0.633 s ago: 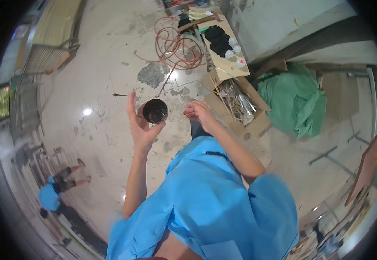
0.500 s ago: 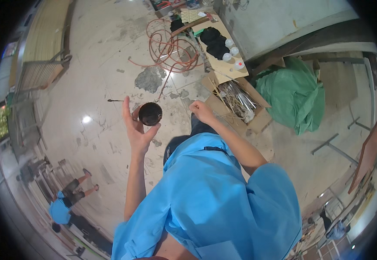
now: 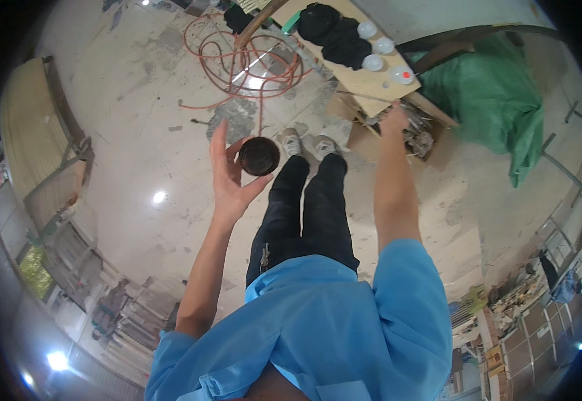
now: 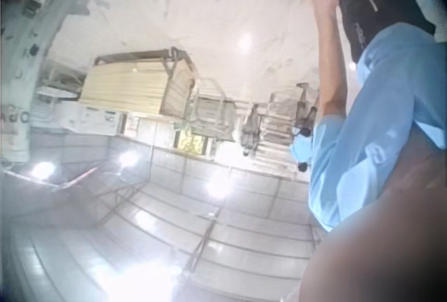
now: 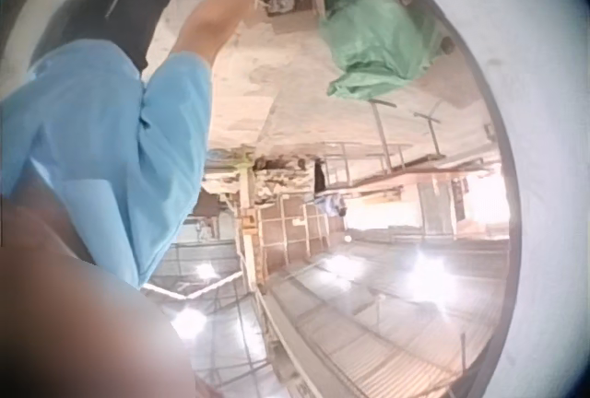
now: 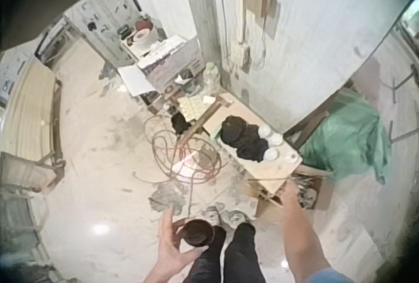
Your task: The person stirs a dark viscous substance in a small container with a stick, then retrieves a metal rod from a green sack and uses it to continue stirring. The person adds liquid from a plastic bottle into the container and stirs again, then places the container on a wooden surface and continues stirring.
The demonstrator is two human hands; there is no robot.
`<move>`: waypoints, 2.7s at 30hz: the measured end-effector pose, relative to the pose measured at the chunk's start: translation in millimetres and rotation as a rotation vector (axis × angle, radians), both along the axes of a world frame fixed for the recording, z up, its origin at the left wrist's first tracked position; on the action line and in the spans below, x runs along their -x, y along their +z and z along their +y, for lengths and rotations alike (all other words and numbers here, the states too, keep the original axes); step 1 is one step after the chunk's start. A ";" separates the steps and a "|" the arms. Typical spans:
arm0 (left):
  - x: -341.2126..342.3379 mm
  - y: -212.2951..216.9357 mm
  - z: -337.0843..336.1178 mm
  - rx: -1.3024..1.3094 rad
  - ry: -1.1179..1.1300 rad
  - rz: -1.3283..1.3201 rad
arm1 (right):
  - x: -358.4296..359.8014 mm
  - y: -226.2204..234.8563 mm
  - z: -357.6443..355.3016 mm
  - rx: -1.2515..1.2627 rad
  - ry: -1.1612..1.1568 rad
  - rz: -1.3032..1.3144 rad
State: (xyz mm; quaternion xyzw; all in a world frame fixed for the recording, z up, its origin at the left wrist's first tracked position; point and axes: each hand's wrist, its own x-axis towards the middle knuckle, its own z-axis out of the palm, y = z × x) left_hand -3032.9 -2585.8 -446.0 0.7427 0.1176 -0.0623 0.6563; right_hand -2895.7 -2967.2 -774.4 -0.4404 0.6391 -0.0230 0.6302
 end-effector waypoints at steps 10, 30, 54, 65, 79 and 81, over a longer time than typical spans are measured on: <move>-73.8 33.7 27.1 0.053 -0.160 -0.152 | 71.2 268.9 32.9 0.307 0.224 -0.666; -85.2 167.0 -66.1 0.060 -0.595 -0.442 | 134.6 582.4 60.1 0.921 1.493 -1.122; -50.5 185.0 -127.0 0.363 -0.690 -0.289 | 184.4 602.9 4.7 1.142 1.484 -1.146; -46.2 189.1 -126.3 0.272 -0.681 -0.336 | 190.8 603.8 3.7 1.146 1.552 -1.033; -52.0 190.6 -125.5 0.233 -0.679 -0.334 | 186.4 603.0 5.5 1.152 1.567 -1.155; -54.3 191.0 -125.7 0.227 -0.731 -0.311 | 184.1 606.1 4.8 1.226 1.566 -1.126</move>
